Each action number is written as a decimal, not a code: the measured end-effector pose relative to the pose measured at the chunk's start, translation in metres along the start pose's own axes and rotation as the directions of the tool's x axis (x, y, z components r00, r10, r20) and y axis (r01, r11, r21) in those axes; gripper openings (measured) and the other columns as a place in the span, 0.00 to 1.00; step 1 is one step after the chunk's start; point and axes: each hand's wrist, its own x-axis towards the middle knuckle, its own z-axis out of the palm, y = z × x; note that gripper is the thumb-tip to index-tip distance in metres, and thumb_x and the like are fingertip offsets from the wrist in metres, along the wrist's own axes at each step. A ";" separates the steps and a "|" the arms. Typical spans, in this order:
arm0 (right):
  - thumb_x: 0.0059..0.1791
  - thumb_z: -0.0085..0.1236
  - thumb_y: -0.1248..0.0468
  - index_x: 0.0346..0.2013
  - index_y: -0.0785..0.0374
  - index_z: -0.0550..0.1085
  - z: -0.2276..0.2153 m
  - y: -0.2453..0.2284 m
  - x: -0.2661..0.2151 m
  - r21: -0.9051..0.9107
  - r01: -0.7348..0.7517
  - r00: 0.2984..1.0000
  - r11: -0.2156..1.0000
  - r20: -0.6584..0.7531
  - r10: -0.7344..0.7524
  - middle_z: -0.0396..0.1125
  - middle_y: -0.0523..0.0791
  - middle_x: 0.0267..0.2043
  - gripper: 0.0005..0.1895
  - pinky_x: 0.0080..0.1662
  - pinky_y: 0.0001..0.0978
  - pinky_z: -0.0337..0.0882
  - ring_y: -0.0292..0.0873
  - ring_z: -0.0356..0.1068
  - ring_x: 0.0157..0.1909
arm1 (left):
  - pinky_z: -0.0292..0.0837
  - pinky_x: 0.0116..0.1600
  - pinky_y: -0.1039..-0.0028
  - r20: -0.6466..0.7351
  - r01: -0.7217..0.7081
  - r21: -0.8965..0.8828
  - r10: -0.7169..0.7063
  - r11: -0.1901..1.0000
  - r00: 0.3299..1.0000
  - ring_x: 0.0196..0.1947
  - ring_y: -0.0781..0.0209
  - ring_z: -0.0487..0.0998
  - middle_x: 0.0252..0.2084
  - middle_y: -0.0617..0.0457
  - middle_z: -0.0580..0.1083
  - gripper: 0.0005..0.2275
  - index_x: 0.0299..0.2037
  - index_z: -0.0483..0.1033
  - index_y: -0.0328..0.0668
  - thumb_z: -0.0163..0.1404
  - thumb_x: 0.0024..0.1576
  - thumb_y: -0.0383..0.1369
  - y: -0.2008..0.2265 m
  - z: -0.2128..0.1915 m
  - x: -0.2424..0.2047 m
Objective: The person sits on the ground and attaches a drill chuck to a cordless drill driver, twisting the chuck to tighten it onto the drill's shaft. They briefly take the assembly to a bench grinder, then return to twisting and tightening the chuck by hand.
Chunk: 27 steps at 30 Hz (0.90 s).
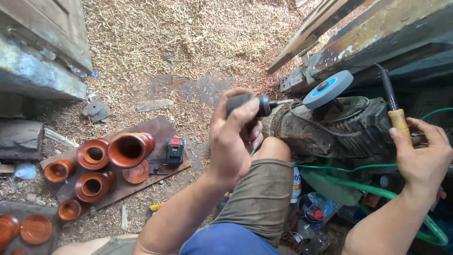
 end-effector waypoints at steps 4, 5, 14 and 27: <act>0.52 0.72 0.69 0.55 0.68 0.79 0.002 -0.005 -0.006 -0.100 0.111 0.993 0.989 -0.026 -0.115 0.72 0.51 0.51 0.18 0.49 0.33 0.72 0.45 0.73 0.47 | 0.61 0.25 0.79 0.058 -0.096 0.106 0.090 0.990 0.994 0.24 0.71 0.67 0.32 0.54 0.67 0.13 0.51 0.68 0.40 0.53 0.58 0.30 0.007 -0.005 -0.022; 0.51 0.72 0.69 0.55 0.68 0.79 0.001 -0.009 -0.007 -0.128 0.124 0.991 0.984 -0.034 -0.129 0.72 0.52 0.51 0.18 0.50 0.35 0.73 0.47 0.73 0.48 | 0.62 0.26 0.80 0.071 -0.127 0.169 0.116 0.977 0.991 0.24 0.72 0.67 0.32 0.54 0.67 0.13 0.52 0.69 0.39 0.53 0.59 0.30 0.008 -0.005 -0.027; 0.49 0.72 0.68 0.55 0.71 0.75 -0.014 -0.078 -0.025 -0.281 0.185 0.959 0.942 -0.156 -0.235 0.70 0.56 0.51 0.22 0.51 0.40 0.71 0.55 0.72 0.49 | 0.63 0.32 0.81 0.188 -0.312 0.360 0.259 0.879 0.947 0.28 0.74 0.67 0.33 0.57 0.69 0.12 0.51 0.70 0.37 0.57 0.61 0.30 0.011 -0.013 -0.048; 0.46 0.68 0.58 0.47 0.71 0.74 -0.018 -0.269 -0.042 0.312 0.757 0.602 0.574 0.007 -0.798 0.71 0.53 0.44 0.22 0.51 0.47 0.73 0.56 0.73 0.48 | 0.70 0.38 0.81 0.356 -0.502 0.644 0.355 0.577 0.864 0.33 0.73 0.72 0.36 0.56 0.74 0.14 0.47 0.74 0.37 0.63 0.56 0.33 0.019 -0.026 -0.079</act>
